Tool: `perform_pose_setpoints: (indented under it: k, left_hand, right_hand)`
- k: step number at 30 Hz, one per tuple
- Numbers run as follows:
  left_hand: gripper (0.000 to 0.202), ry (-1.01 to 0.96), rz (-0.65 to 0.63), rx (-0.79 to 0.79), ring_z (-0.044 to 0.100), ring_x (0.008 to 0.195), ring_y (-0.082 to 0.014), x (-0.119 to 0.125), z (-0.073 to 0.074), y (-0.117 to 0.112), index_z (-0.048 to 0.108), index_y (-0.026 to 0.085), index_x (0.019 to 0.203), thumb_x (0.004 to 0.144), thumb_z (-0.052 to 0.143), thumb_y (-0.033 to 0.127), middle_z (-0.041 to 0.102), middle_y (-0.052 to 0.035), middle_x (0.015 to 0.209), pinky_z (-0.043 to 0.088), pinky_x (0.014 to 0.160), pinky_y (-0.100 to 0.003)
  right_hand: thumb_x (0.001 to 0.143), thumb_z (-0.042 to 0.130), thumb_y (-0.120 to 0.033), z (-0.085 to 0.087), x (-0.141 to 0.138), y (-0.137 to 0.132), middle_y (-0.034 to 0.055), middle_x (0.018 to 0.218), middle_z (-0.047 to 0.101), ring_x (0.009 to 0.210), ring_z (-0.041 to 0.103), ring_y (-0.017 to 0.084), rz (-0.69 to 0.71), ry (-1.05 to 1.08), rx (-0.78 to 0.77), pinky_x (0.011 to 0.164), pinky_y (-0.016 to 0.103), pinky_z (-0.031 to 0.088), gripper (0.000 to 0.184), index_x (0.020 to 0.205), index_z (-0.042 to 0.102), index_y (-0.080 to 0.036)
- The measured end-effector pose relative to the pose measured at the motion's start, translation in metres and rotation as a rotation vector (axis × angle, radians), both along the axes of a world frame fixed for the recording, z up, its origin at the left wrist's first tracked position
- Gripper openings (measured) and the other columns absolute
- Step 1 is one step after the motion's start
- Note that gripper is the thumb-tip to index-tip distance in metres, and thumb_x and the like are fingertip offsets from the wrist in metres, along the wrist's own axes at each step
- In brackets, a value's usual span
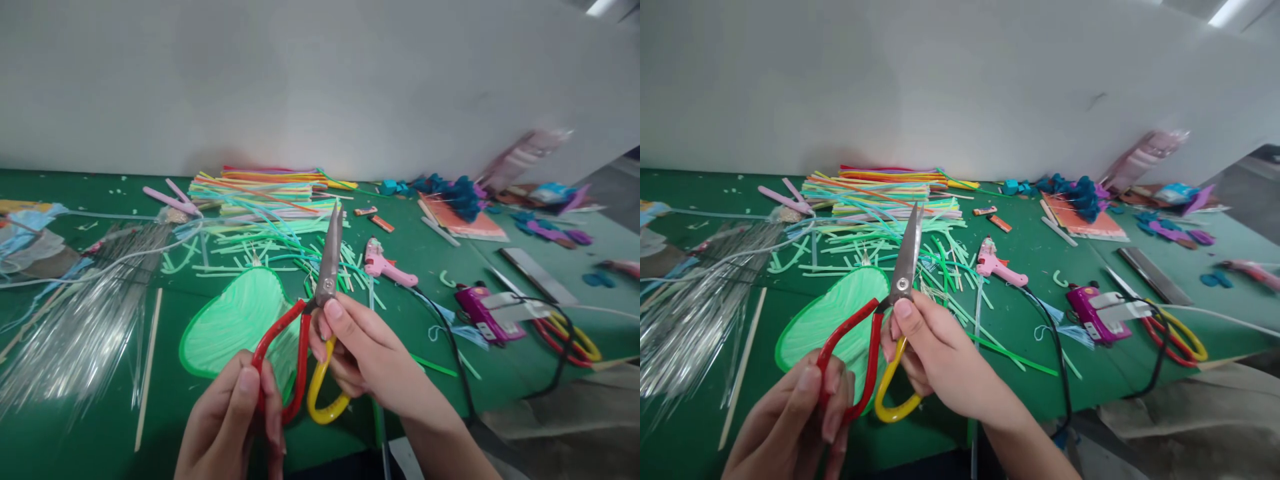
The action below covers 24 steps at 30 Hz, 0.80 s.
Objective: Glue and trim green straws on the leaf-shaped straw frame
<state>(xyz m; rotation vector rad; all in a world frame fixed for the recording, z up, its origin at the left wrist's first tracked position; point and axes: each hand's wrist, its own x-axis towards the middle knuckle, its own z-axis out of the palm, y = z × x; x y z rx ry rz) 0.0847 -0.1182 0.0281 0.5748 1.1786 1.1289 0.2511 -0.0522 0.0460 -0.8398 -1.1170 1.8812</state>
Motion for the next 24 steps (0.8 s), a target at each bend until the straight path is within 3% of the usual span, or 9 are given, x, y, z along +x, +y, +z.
perform_pose_setpoints:
  k: [2, 3, 4, 6, 9, 11, 14, 17, 24]
  left_hand:
    - [0.029, 0.287, -0.067, 0.297, 0.065, 0.051, -0.0115, -0.015, -0.012, 0.003, 0.068, 0.024, 0.097, 0.094, 0.061, 0.052, 0.069, 0.0003, 0.079, 0.059, 0.048, -0.022]
    - [0.028, 0.460, -0.130, 0.504, 0.073, 0.067, -0.0158, -0.024, -0.017, 0.004, 0.066, 0.027, 0.111, 0.090, 0.070, 0.045, 0.074, -0.0040, 0.103, 0.064, 0.060, -0.027]
    - [0.044, 0.636, -0.152, 0.702, 0.077, 0.081, -0.0204, -0.033, -0.022, 0.007, 0.062, 0.030, 0.123, 0.084, 0.078, 0.042, 0.071, -0.0074, 0.120, 0.066, 0.067, -0.030]
    - [0.044, 1.030, -0.269, 0.980, 0.072, 0.110, -0.0276, -0.047, -0.027, 0.011, 0.063, 0.034, 0.128, 0.086, 0.076, 0.033, 0.059, -0.0102, 0.143, 0.065, 0.084, -0.035]
    - [0.033, 1.475, -0.312, 1.316, 0.053, 0.138, -0.0311, -0.055, -0.025, 0.015, 0.069, 0.032, 0.124, 0.092, 0.067, 0.022, 0.054, -0.0083, 0.149, 0.052, 0.108, -0.043]
    - [0.028, 1.527, -0.284, 1.427, 0.049, 0.141, -0.0238, -0.053, -0.022, 0.015, 0.071, 0.027, 0.117, 0.095, 0.060, 0.013, 0.064, -0.0043, 0.138, 0.036, 0.122, -0.044]
    - [0.029, 1.462, -0.301, 1.467, 0.061, 0.124, -0.0122, -0.047, -0.022, 0.011, 0.072, 0.025, 0.103, 0.097, 0.053, 0.003, 0.076, 0.0037, 0.110, 0.024, 0.129, -0.038]
    - [0.021, 1.394, -0.248, 1.469, 0.066, 0.112, -0.0127, -0.042, -0.030, 0.009, 0.071, 0.025, 0.095, 0.094, 0.061, 0.007, 0.076, 0.0041, 0.097, 0.031, 0.126, -0.036]
    - [0.022, 1.307, -0.005, 1.424, 0.056, 0.122, -0.0184, -0.028, -0.044, 0.015, 0.065, 0.023, 0.088, 0.090, 0.061, 0.002, 0.060, -0.0023, 0.109, 0.037, 0.120, -0.041]
  right_hand:
    - [0.106, 0.045, -0.048, -0.003, 0.001, 0.001, -0.0069, 0.074, 0.058, 0.036, 0.029, -0.002, -0.023, 0.021, -0.005, 0.034, 0.008, 0.028, 0.035, 0.085, 0.050, -0.020]
    - [0.105, 0.045, -0.049, -0.006, 0.001, 0.002, -0.0071, 0.073, 0.058, 0.035, 0.029, -0.002, -0.032, 0.029, -0.016, 0.033, 0.009, 0.026, 0.036, 0.084, 0.050, -0.020]
    - [0.105, 0.045, -0.050, -0.008, 0.001, 0.002, -0.0071, 0.071, 0.058, 0.034, 0.028, -0.002, -0.037, 0.031, -0.034, 0.031, 0.009, 0.024, 0.037, 0.084, 0.050, -0.020]
    - [0.104, 0.047, -0.051, -0.013, 0.001, 0.002, -0.0068, 0.068, 0.059, 0.032, 0.028, -0.001, -0.039, 0.032, -0.068, 0.030, 0.010, 0.022, 0.038, 0.082, 0.051, -0.019]
    - [0.101, 0.051, -0.054, -0.015, 0.000, 0.000, -0.0065, 0.067, 0.060, 0.032, 0.027, -0.001, -0.072, 0.047, -0.107, 0.029, 0.011, 0.020, 0.039, 0.081, 0.051, -0.019]
    - [0.100, 0.052, -0.055, -0.013, -0.002, -0.002, -0.0065, 0.066, 0.059, 0.032, 0.026, -0.001, -0.088, 0.045, -0.115, 0.029, 0.011, 0.019, 0.041, 0.081, 0.051, -0.019]
    - [0.099, 0.051, -0.058, -0.009, -0.007, -0.008, -0.0064, 0.060, 0.055, 0.034, 0.028, 0.000, -0.096, -0.025, -0.096, 0.031, 0.012, 0.018, 0.045, 0.078, 0.051, -0.019]
    - [0.099, 0.051, -0.061, -0.008, -0.013, -0.015, -0.0063, 0.059, 0.054, 0.036, 0.033, 0.002, -0.169, -0.107, -0.060, 0.032, 0.013, 0.022, 0.047, 0.076, 0.050, -0.020]
    - [0.099, 0.048, -0.063, -0.015, -0.022, -0.023, -0.0064, 0.057, 0.050, 0.037, 0.032, 0.003, -0.309, -0.132, -0.044, 0.033, 0.016, 0.022, 0.049, 0.075, 0.049, -0.021]
